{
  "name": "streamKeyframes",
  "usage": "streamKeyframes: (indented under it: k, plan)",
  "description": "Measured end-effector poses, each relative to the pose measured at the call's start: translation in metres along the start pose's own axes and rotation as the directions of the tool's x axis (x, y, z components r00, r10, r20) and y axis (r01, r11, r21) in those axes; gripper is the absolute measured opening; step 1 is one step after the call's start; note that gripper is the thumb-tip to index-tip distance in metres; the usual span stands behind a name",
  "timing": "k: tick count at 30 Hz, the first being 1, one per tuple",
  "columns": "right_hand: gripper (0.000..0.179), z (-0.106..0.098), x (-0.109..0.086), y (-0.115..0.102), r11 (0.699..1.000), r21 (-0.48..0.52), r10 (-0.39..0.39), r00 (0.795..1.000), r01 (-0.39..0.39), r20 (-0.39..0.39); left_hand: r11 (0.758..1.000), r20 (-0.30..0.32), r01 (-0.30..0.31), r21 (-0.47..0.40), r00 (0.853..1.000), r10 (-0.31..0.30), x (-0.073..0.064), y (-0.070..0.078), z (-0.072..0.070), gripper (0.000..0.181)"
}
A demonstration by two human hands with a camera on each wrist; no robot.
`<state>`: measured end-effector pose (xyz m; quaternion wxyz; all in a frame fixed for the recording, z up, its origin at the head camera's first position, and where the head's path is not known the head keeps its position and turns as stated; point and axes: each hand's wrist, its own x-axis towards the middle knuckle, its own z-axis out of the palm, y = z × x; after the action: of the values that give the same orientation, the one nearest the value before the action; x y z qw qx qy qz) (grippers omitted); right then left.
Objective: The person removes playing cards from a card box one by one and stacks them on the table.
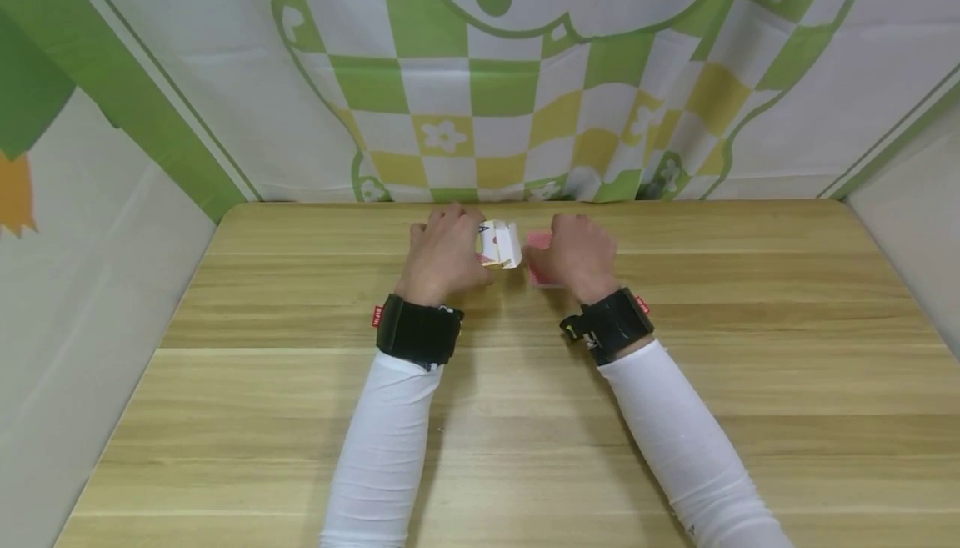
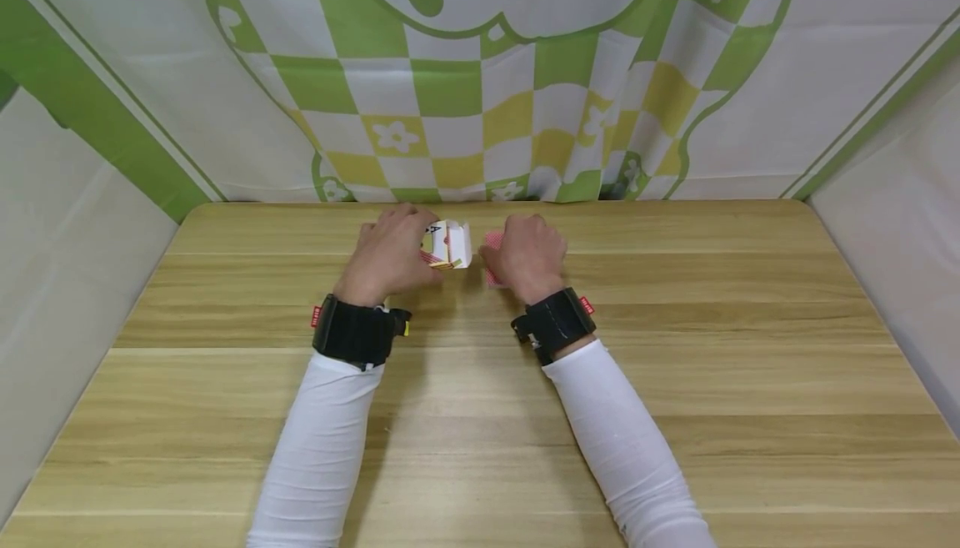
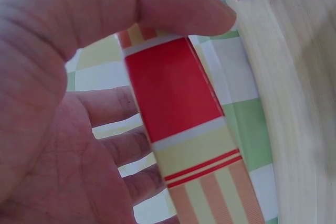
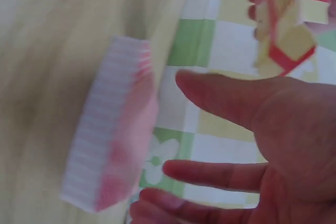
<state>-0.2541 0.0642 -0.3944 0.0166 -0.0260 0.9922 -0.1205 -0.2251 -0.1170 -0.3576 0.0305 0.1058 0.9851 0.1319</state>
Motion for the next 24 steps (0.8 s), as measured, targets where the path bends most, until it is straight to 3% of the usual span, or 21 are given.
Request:
streamKeyframes:
  k: [5, 12, 17, 24]
  plan:
    - [0.042, -0.012, -0.003, -0.001, 0.980, 0.139, -0.127, 0.983, 0.145, -0.131, 1.000, -0.010, -0.014, 0.005, 1.000, 0.014, 0.001, 0.002, 0.002, 0.063]
    - [0.014, -0.027, -0.009, -0.011, 0.860, 0.267, -0.391, 0.898, 0.434, -0.202, 1.000, -0.024, -0.015, 0.007, 1.000, 0.015, 0.002, 0.003, 0.003, 0.063]
    - [0.017, -0.030, -0.013, -0.015, 0.822, 0.302, -0.432, 0.874, 0.484, -0.223, 1.000, -0.025, -0.013, 0.004, 1.000, 0.013, 0.001, 0.003, 0.002, 0.060]
    - [0.008, -0.030, -0.013, -0.017, 0.811, 0.294, -0.459, 0.862, 0.506, -0.216, 0.999, -0.068, -0.032, 0.016, 0.997, 0.033, 0.001, 0.005, 0.000, 0.061]
